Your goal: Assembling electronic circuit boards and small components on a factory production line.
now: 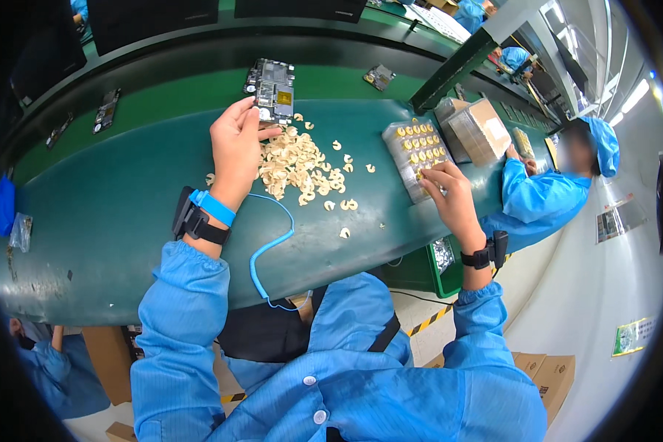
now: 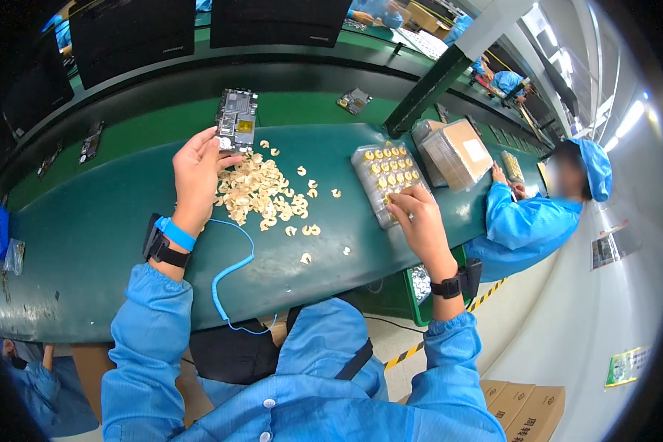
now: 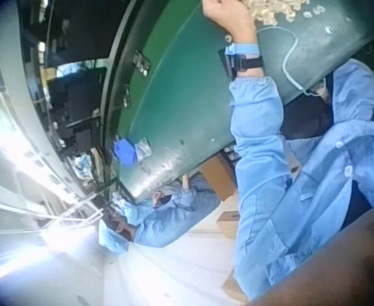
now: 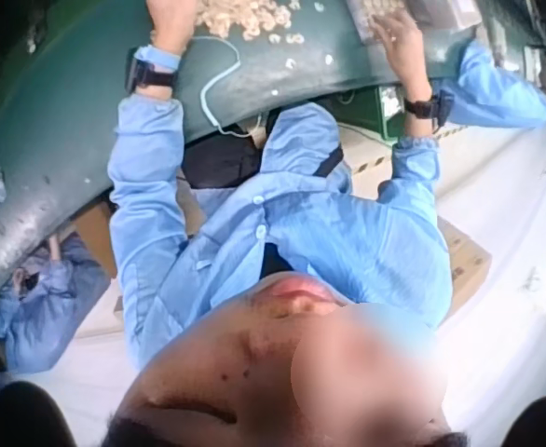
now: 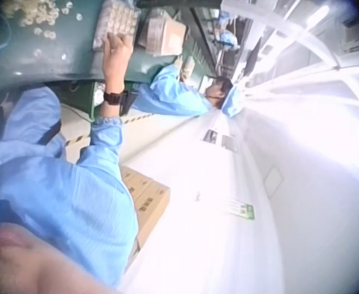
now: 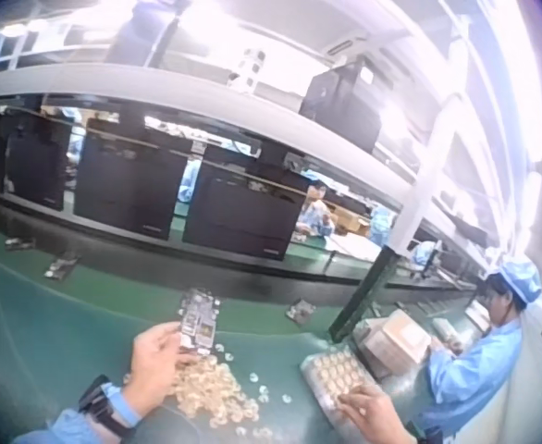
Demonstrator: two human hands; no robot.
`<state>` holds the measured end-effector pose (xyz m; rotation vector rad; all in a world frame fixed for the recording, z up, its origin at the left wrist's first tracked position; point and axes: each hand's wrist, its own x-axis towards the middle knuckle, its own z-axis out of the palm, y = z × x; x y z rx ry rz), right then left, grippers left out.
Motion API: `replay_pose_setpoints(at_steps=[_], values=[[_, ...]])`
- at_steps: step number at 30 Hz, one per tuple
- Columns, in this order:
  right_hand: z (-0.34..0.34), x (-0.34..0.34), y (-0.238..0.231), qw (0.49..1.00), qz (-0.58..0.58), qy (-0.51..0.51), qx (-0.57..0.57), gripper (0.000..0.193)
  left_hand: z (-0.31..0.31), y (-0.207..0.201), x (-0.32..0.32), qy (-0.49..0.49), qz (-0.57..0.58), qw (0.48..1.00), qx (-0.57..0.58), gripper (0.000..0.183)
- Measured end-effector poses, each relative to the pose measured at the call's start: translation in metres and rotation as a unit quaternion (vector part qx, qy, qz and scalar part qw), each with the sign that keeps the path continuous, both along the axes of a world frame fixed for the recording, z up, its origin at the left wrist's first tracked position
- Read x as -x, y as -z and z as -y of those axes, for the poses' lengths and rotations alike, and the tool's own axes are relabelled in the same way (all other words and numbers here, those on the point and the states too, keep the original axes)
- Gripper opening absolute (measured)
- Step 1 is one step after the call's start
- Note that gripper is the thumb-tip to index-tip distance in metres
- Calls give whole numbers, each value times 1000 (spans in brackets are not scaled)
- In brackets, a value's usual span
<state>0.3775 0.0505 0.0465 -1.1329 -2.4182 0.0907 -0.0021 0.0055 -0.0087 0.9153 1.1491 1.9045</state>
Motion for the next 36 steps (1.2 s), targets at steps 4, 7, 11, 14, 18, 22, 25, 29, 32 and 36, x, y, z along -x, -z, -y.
replay_pose_setpoints(at_steps=[4, 7, 11, 14, 18, 22, 25, 29, 32, 36], values=[[-2, -1, 6, 999, -33, 3, 17, 16, 4, -4, -1, -5, 2, 1000, -6, 38], [-6, 0, 10, 999, -39, 13, -13, 16, -1, 1, 3, 6, -11, 1000, -16, 29], [-13, 13, 8, 998, -19, 9, -52, 17, 1, 2, 3, 15, -19, 1000, -19, 23], [-27, 28, 6, 996, -60, -3, -66, 16, 4, 1, 3, 27, -26, 999, -40, 23], [-25, 74, -7, 947, -270, -32, 173, 16, 7, -11, -8, 25, -85, 994, -65, 16], [-16, 150, -18, 899, -347, -117, 240, 18, 10, -1, -13, 10, -147, 987, -58, 11], [-20, 195, -15, 846, -364, -183, 345, 16, 14, -2, -14, -45, -230, 972, -33, 12], [-22, 226, 7, 819, -394, -207, 363, 14, 16, -18, -16, -94, -261, 958, -75, 10], [-22, 231, 18, 822, -406, -176, 359, 13, 9, -13, -12, -108, -284, 950, -72, 7], [-33, 221, 21, 834, -357, -192, 374, 13, 6, -2, -6, -74, -278, 957, -36, 9]])
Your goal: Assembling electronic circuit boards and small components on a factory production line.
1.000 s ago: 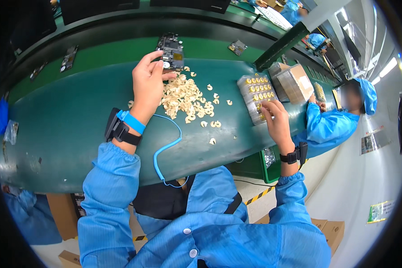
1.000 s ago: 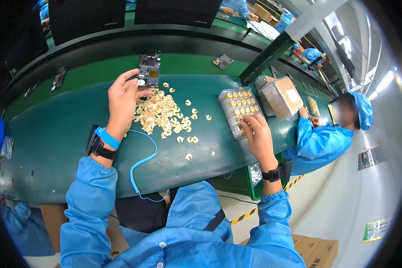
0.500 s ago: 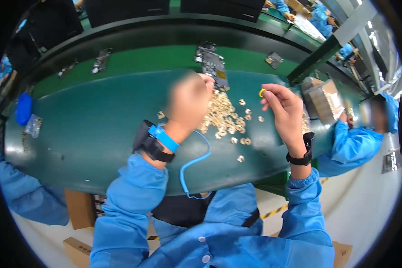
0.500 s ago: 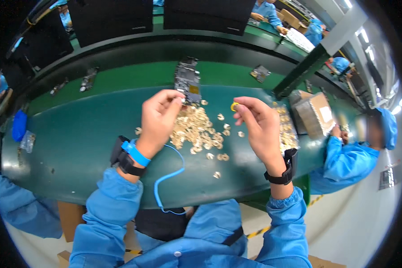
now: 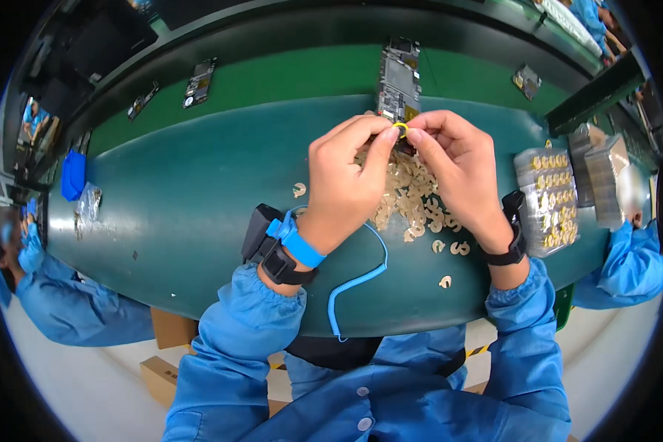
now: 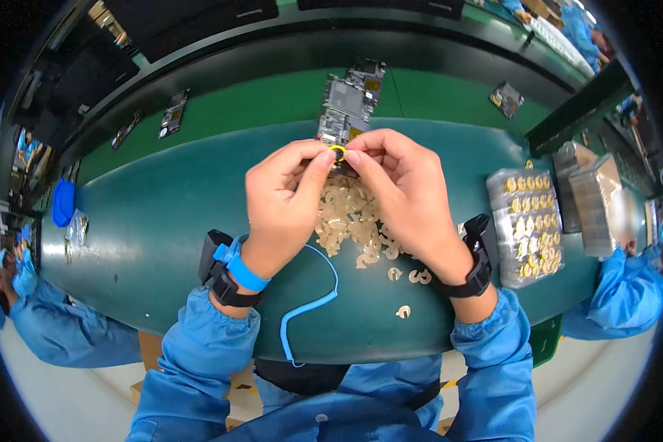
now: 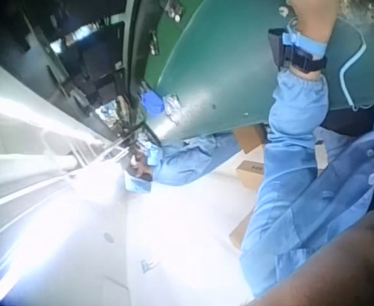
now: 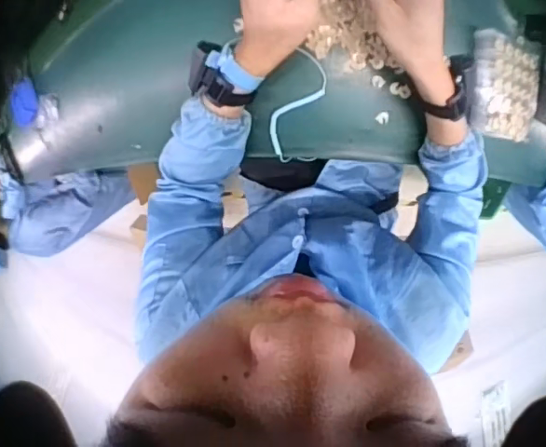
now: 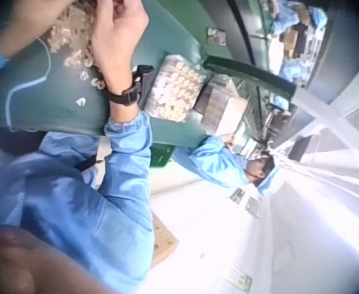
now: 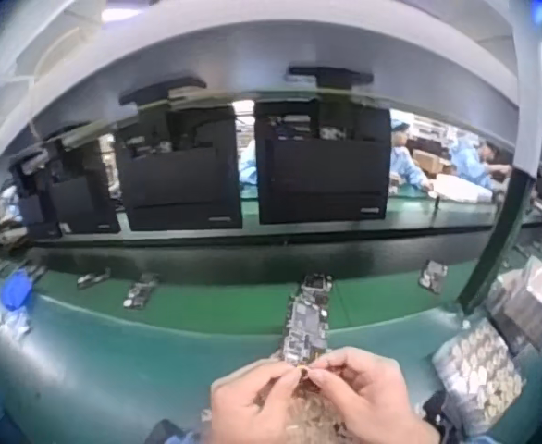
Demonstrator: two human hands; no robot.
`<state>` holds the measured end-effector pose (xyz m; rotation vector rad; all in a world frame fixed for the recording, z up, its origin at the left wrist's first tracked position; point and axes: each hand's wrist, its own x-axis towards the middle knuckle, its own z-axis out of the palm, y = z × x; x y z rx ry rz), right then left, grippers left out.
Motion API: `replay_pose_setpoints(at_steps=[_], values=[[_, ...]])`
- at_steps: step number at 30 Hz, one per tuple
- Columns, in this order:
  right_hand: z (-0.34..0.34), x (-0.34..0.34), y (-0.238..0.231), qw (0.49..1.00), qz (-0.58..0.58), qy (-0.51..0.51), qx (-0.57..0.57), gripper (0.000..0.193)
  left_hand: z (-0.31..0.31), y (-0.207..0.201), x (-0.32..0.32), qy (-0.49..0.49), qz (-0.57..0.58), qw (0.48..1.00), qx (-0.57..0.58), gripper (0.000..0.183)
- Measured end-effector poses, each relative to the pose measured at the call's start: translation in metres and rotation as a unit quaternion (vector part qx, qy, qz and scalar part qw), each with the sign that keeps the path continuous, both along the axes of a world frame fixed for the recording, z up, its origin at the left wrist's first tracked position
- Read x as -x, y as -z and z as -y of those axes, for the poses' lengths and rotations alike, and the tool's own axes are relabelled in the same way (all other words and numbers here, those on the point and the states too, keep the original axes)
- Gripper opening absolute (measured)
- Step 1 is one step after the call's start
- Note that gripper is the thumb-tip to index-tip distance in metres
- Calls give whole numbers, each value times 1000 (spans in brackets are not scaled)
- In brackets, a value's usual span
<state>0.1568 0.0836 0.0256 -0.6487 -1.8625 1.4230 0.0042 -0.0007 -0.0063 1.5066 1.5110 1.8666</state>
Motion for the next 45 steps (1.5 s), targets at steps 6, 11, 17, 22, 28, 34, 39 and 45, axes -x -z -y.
replay_pose_setpoints(at_steps=[6, 11, 17, 22, 28, 34, 39, 45], values=[[-10, -5, 16, 996, -76, -25, -29, 12, 4, -1, 1, 11, 3, 997, 82, 13], [-11, -9, 15, 995, -39, -25, -91, 10, 4, -5, -5, 32, 26, 996, 74, 16], [-1, -4, 20, 995, -65, -1, -75, 7, 3, -4, -3, 62, -2, 995, 76, 20], [-3, -6, 18, 998, -44, 4, -53, 7, 7, -5, -7, 91, 25, 991, 98, 20], [1, -7, 17, 995, -77, 0, -59, 7, 8, -7, -4, 92, 16, 992, 80, 22], [-1, -14, 2, 996, -84, 24, -15, 11, 6, -16, 5, 103, 194, 973, 72, 26], [-14, -25, 1, 989, 16, -25, -144, 12, 5, -14, 4, 71, 159, 983, 58, 23], [-12, -17, 5, 969, -35, -3, -243, 12, 5, -9, -1, 129, 120, 981, 86, 23]])
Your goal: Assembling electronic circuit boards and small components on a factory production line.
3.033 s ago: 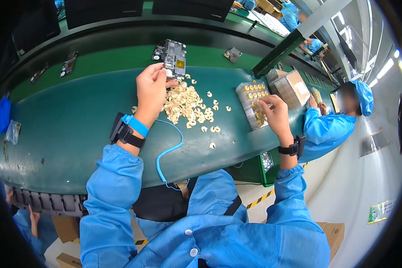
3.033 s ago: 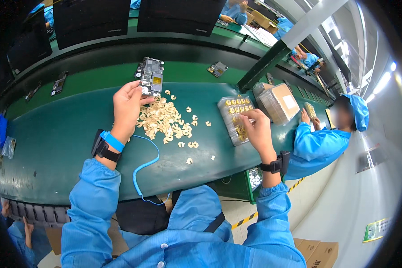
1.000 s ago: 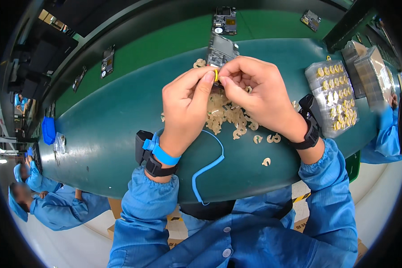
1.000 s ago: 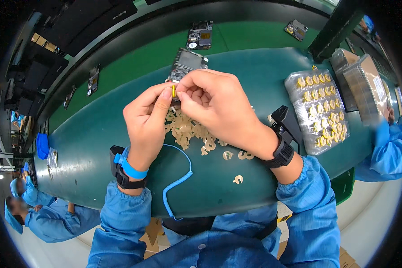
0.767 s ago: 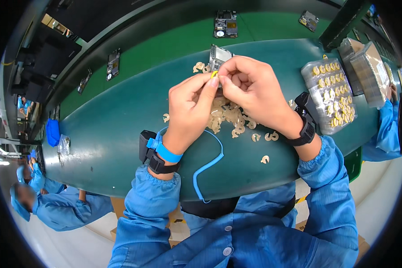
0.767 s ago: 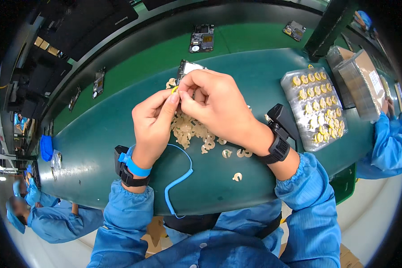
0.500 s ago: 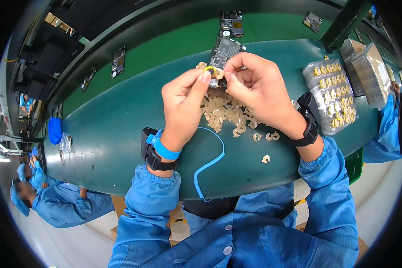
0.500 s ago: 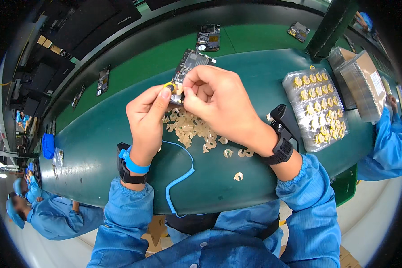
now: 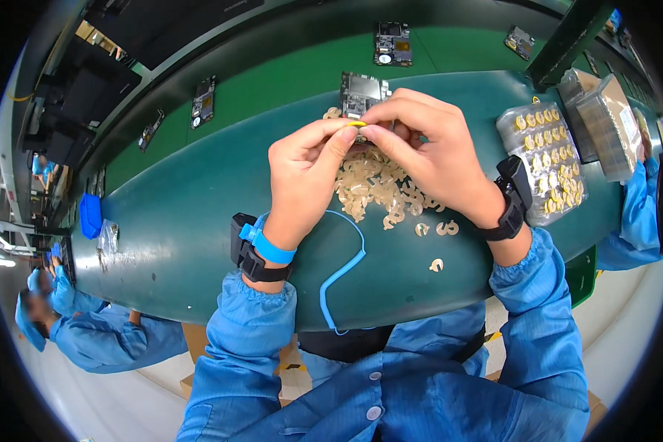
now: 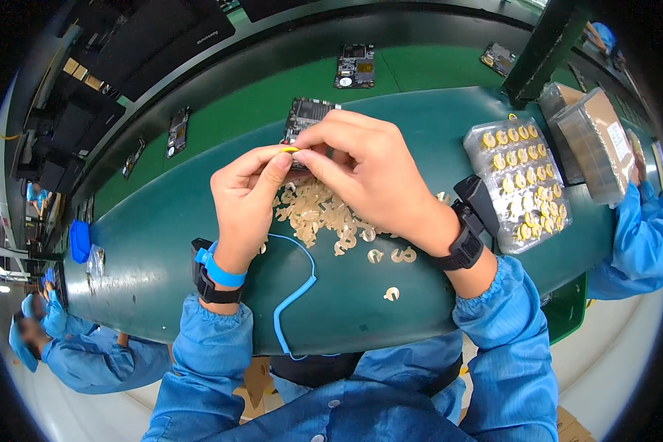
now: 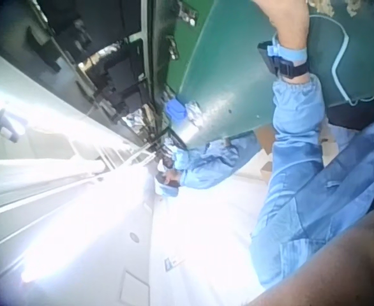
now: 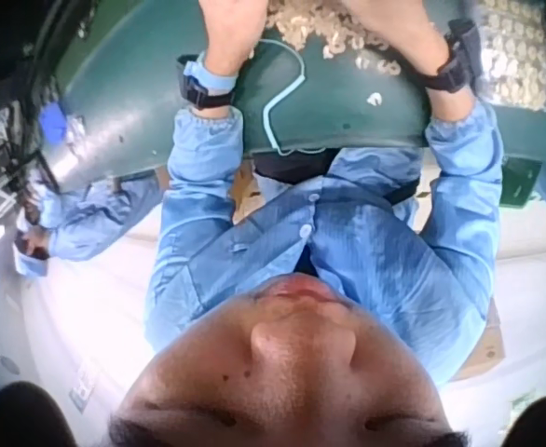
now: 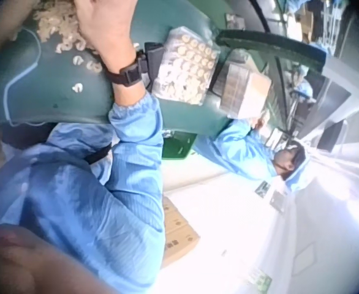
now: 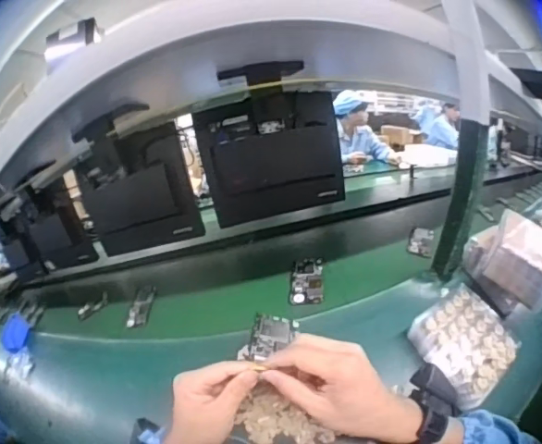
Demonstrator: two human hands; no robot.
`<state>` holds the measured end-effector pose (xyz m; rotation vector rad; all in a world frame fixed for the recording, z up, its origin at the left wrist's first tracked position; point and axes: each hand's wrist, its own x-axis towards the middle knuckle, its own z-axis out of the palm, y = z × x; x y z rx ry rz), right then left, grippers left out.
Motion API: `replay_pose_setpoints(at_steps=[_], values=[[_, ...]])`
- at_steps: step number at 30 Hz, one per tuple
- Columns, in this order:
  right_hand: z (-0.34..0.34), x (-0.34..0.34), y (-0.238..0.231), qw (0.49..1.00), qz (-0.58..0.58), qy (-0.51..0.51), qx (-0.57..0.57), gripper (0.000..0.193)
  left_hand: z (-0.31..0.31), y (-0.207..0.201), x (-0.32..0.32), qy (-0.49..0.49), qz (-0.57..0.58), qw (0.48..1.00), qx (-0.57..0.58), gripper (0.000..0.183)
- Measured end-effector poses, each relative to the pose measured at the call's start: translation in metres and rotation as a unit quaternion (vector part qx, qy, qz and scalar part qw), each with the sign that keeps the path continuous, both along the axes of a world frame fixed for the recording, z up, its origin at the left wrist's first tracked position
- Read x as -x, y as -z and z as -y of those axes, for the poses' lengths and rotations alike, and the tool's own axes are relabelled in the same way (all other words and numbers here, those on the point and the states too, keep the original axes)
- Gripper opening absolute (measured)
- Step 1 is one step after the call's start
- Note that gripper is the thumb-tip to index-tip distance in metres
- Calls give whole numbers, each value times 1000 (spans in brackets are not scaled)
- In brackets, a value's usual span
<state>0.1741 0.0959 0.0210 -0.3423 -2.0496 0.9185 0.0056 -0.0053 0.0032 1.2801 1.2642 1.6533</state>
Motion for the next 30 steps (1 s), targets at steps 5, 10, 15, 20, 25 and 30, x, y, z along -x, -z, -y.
replay_pose_setpoints(at_steps=[5, 10, 15, 20, 25, 30], values=[[-1, 0, 2, 991, -26, 72, -113, 12, -1, -2, 2, 8, 47, 999, 23, 25], [2, 6, 13, 968, -38, 65, -241, 17, 0, -5, -3, 15, 55, 998, 11, 26], [2, 6, 3, 989, -49, 30, -137, 17, 2, -2, 2, -20, 37, 999, 1, 24], [4, 4, 1, 998, -12, 36, -43, 14, 4, -3, -3, -19, 8, 1000, -13, 21], [4, 7, 7, 997, -24, 24, 71, 10, 5, 0, -1, -27, -20, 999, -13, 19], [3, 8, 12, 992, -46, 2, 113, 9, 6, -4, 1, -49, -138, 989, -19, 16]])
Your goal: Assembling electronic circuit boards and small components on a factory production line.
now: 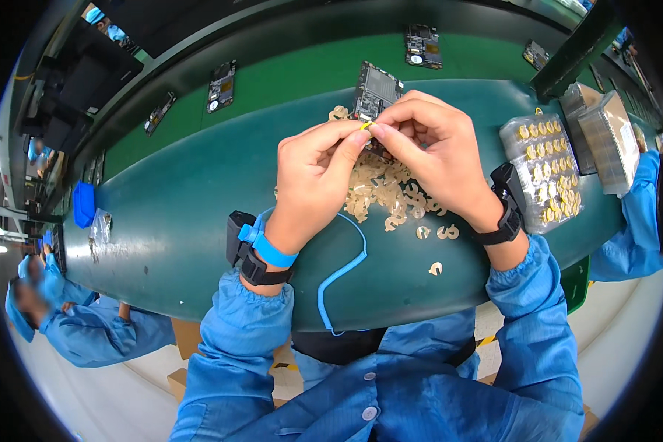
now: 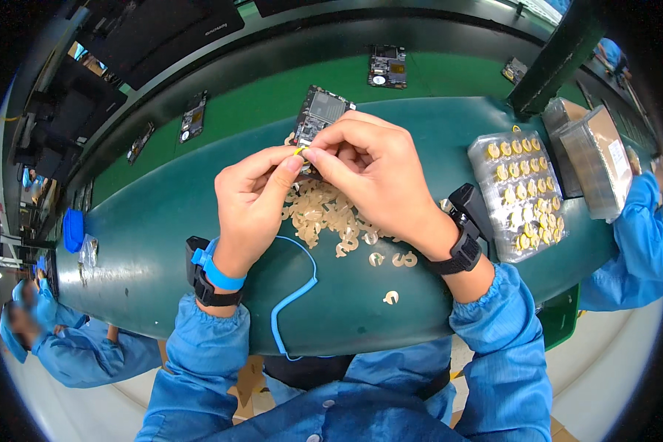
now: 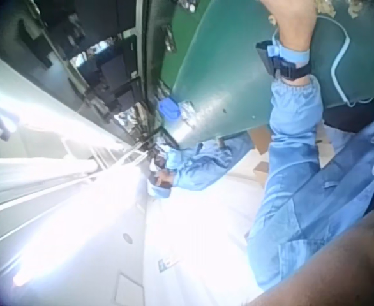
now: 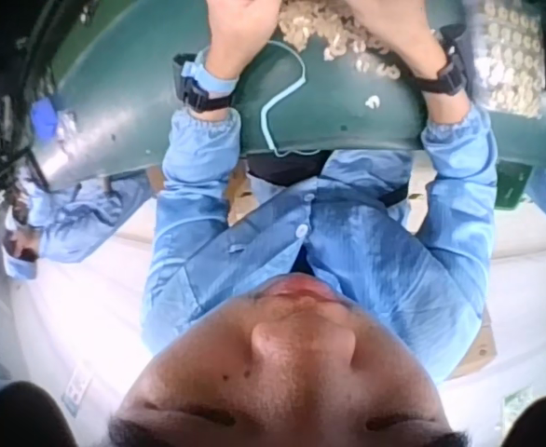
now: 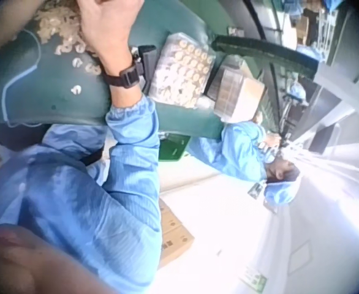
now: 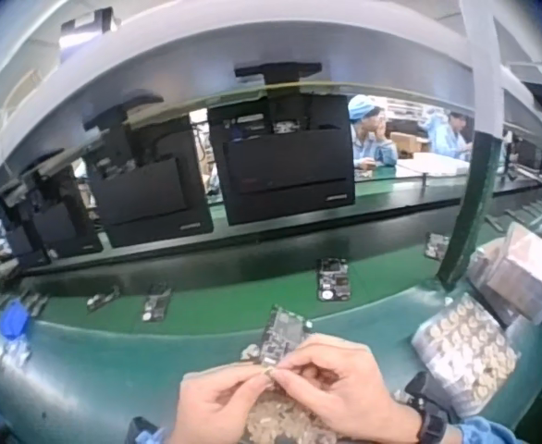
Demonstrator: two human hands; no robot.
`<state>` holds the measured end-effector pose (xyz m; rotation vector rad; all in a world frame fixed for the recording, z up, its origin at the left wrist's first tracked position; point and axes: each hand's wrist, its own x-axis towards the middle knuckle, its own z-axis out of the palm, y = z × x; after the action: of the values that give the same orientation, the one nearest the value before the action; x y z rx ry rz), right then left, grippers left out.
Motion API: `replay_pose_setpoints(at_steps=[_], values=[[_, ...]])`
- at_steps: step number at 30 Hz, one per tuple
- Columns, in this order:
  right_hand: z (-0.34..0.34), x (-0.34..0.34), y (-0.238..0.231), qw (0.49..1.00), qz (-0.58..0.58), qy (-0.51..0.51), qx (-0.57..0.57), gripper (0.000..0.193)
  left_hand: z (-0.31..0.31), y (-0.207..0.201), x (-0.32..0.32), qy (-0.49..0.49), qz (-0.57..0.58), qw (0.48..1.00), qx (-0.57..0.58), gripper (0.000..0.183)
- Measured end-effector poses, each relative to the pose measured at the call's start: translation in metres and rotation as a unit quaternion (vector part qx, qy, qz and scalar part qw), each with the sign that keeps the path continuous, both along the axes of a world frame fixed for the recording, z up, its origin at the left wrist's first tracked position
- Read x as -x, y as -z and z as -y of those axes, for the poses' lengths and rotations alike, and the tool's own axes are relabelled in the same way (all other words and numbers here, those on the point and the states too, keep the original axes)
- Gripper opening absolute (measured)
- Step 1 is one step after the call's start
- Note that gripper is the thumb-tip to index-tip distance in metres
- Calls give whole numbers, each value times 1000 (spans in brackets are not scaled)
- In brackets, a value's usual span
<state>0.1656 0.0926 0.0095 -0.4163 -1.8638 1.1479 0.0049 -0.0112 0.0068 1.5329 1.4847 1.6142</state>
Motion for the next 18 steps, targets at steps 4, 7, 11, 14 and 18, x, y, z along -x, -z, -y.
replay_pose_setpoints(at_steps=[4, 7, 11, 14, 18], values=[[-1, -1, -5, 998, 12, 26, -49, 9, 0, 4, 0, -6, -16, 1000, 7, 20], [-5, -1, -4, 999, -42, 13, 20, 11, -1, 1, -4, -6, 100, 995, 2, 30], [1, 0, -2, 995, -29, -38, 91, 11, -2, -2, 1, 33, 176, 983, 38, 39], [1, 0, 4, 998, 11, -29, 48, 9, -2, -2, 1, 36, 153, 986, 61, 39], [3, 1, 3, 999, 46, 8, 10, 9, -5, 6, 3, 75, 227, 968, 81, 38]])
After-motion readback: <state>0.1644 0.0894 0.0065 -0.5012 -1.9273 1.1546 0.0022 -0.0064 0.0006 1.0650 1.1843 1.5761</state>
